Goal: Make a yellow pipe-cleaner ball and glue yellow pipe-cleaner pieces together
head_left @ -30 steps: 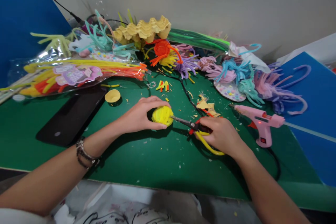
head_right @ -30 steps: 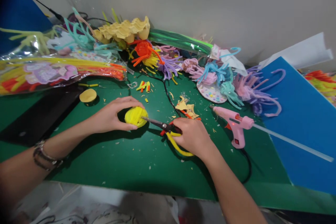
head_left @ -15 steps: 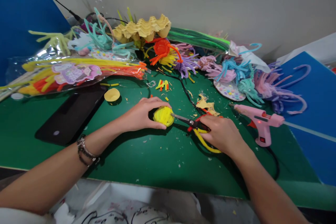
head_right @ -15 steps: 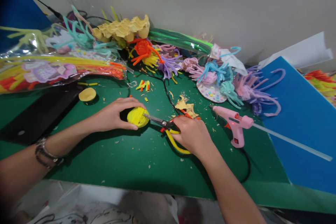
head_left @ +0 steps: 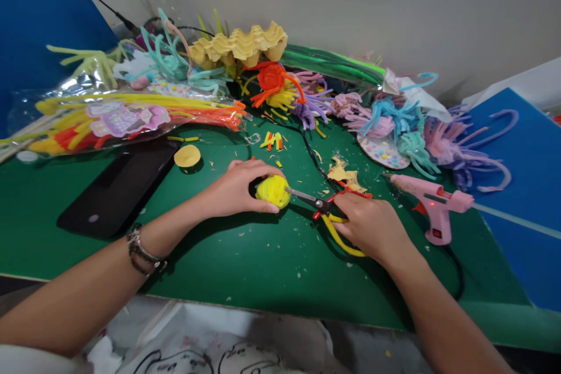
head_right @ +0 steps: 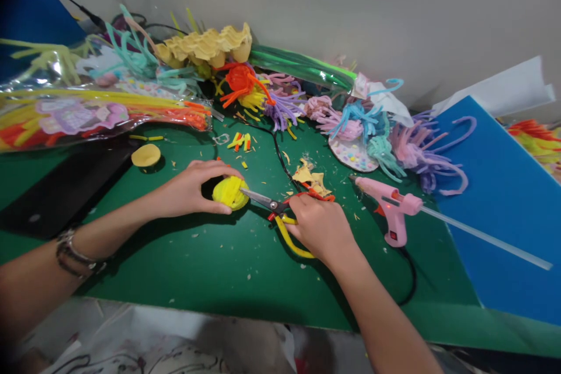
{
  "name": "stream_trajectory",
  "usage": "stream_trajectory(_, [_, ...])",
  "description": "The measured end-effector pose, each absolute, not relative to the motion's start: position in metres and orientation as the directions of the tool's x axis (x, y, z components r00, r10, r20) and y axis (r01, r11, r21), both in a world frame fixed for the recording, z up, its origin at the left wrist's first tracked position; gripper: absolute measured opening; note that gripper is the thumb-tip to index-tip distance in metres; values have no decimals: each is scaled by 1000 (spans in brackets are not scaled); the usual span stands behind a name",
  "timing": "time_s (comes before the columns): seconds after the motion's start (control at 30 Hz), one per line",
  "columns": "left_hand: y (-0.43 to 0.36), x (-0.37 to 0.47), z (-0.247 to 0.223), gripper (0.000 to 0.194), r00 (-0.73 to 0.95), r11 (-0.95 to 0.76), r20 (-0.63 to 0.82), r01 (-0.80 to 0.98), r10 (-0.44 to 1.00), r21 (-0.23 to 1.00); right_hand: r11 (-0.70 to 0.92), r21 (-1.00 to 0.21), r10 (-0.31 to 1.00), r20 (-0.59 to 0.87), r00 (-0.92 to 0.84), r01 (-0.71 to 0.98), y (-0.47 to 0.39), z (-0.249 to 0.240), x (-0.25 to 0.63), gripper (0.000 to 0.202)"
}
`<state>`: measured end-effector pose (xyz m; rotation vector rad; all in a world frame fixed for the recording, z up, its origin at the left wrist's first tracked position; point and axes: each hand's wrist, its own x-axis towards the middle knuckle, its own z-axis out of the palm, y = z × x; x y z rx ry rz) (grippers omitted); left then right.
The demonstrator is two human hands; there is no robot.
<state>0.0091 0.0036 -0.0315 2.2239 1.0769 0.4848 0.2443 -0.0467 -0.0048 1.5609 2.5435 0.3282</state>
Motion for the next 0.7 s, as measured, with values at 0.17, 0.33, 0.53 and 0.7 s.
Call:
stream_trajectory(0.17, [4, 7, -34, 50, 615, -494, 62, 566, 786, 660, 437, 269, 894, -22, -448, 858, -47, -4, 243, 8])
stream_trajectory(0.33, [3, 8, -33, 48, 613, -491, 56, 572, 788, 657, 423, 225, 901, -2, -434, 878, -47, -6, 245, 9])
stream_trajectory(0.53, [2, 9, -29, 46, 600, -458, 20, 588, 800, 667, 409, -54, 912, 53, -406, 911, -41, -13, 251, 10])
stream_trajectory(0.7, [3, 8, -29, 47, 602, -453, 8, 592, 799, 666, 425, -151, 905, 50, -422, 893, -40, -13, 252, 10])
